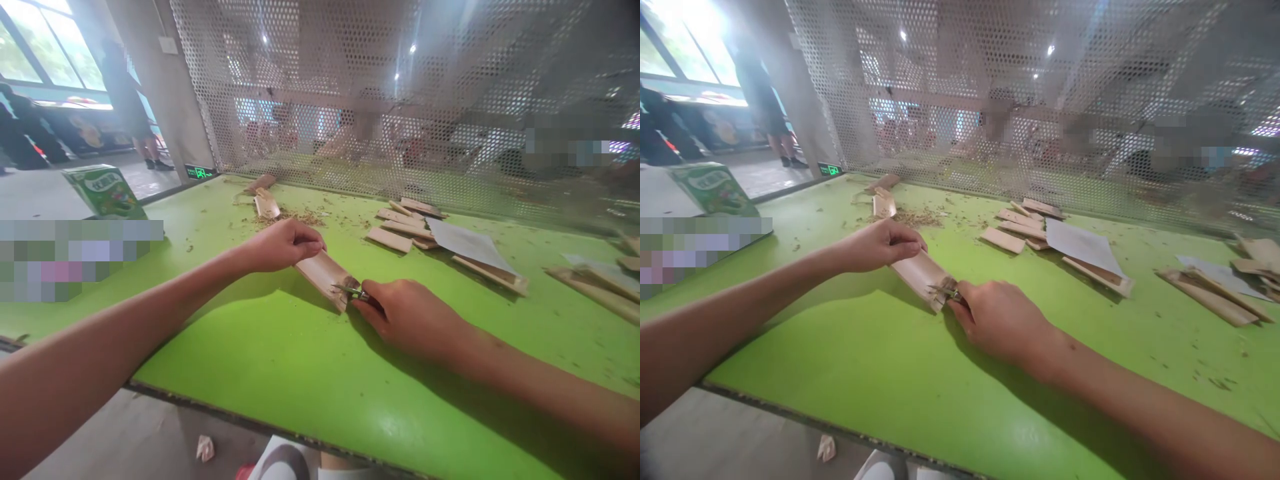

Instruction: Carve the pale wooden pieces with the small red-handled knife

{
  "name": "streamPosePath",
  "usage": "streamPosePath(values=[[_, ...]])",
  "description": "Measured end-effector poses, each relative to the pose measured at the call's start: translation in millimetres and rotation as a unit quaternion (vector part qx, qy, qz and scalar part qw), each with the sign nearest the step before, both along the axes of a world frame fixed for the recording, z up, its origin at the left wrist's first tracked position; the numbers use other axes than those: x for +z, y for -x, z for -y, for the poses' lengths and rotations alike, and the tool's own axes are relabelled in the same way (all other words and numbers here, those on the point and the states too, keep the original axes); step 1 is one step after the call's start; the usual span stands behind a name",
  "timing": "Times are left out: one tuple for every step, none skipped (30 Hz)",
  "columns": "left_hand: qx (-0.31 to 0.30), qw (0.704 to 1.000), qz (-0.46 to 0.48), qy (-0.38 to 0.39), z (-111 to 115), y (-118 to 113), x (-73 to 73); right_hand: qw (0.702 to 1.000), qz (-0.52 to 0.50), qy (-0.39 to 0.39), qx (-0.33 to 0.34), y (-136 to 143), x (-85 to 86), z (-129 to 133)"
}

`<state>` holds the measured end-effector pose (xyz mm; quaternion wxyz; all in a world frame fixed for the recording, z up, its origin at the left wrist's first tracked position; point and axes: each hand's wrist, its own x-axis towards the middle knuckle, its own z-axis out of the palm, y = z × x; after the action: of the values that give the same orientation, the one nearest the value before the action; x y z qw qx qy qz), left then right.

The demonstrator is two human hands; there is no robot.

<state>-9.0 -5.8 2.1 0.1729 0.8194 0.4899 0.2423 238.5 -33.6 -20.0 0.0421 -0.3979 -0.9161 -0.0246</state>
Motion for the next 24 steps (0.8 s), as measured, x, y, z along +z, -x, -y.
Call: streamPosePath(values=[[0.002,1.0,0.0,-0.004,0,0,0.2,1.0,0.003,-0.008,-0.008,0,-0.2,0],[0.001,1.0,-0.003,-0.007,1,-1,0.4,1.0,0.007,-0.018,-0.016,1,-0.3,0],[0.001,1.0,-0.006,-0.01,1,-1,0.5,0.999,0.009,-0.025,-0.02,1,-0.4,0],[0.002,1.0,-0.008,-0.013,1,-1,0.6,0.999,0.01,-0.029,-0.021,1,-0.5,0],[0.005,1.0,-0.009,-0.015,1,-1,0.6,0.999,0.009,-0.029,-0.02,1,-0.6,0],[0.008,1.0,-0.009,-0.015,1,-1,0.6,1.0,0.006,-0.026,-0.017,1,-0.7,0],[0.012,1.0,-0.009,-0.015,1,-1,0.6,1.0,0.002,-0.021,-0.014,1,-0.9,0],[0.014,1.0,-0.008,-0.015,1,-1,0.6,1.0,0.0,-0.018,-0.013,0,-1.0,0],[0.014,1.0,-0.007,-0.017,1,-1,0.5,1.0,-0.001,-0.017,-0.014,0,-1.2,0],[0.013,1.0,-0.008,-0.019,2,-2,0.6,1.0,0.0,-0.018,-0.015,0,-1.2,0],[0.012,1.0,-0.009,-0.021,2,-2,0.7,1.0,0.001,-0.02,-0.015,-1,-1.2,-1],[0.011,1.0,-0.01,-0.021,2,-2,0.9,1.0,0.001,-0.021,-0.014,-1,-1.1,-1],[0.012,1.0,-0.01,-0.02,2,-2,1.2,1.0,0.0,-0.021,-0.011,-2,-0.9,-1],[0.014,1.0,-0.01,-0.018,3,-2,1.5,1.0,0.0,-0.019,-0.006,-2,-0.7,-2],[0.016,1.0,-0.01,-0.015,3,-3,2.0,1.0,0.001,-0.018,-0.002,-2,-0.5,-2],[0.018,1.0,-0.009,-0.013,3,-3,2.5,1.0,0.002,-0.018,0.0,-2,-0.5,-2],[0.019,1.0,-0.009,-0.013,4,-4,3.0,1.0,0.004,-0.019,0.0,-2,-0.5,-2],[0.021,1.0,-0.011,-0.013,5,-4,3.5,1.0,0.007,-0.021,-0.002,-1,-0.7,-1],[0.027,0.999,-0.014,-0.015,5,-5,4.1,1.0,0.012,-0.024,-0.01,0,-0.9,-1],[0.036,0.999,-0.018,-0.017,6,-6,4.7,0.999,0.019,-0.029,-0.022,1,-1.1,0],[0.048,0.998,-0.022,-0.019,7,-7,5.4,0.998,0.026,-0.033,-0.037,2,-1.3,1],[0.062,0.998,-0.025,-0.022,9,-8,6.1,0.998,0.033,-0.036,-0.049,4,-1.5,2],[0.074,0.997,-0.027,-0.023,10,-9,6.7,0.997,0.039,-0.038,-0.059,5,-1.5,2],[0.083,0.996,-0.029,-0.025,12,-11,7.3,0.996,0.043,-0.041,-0.065,6,-1.3,3]])
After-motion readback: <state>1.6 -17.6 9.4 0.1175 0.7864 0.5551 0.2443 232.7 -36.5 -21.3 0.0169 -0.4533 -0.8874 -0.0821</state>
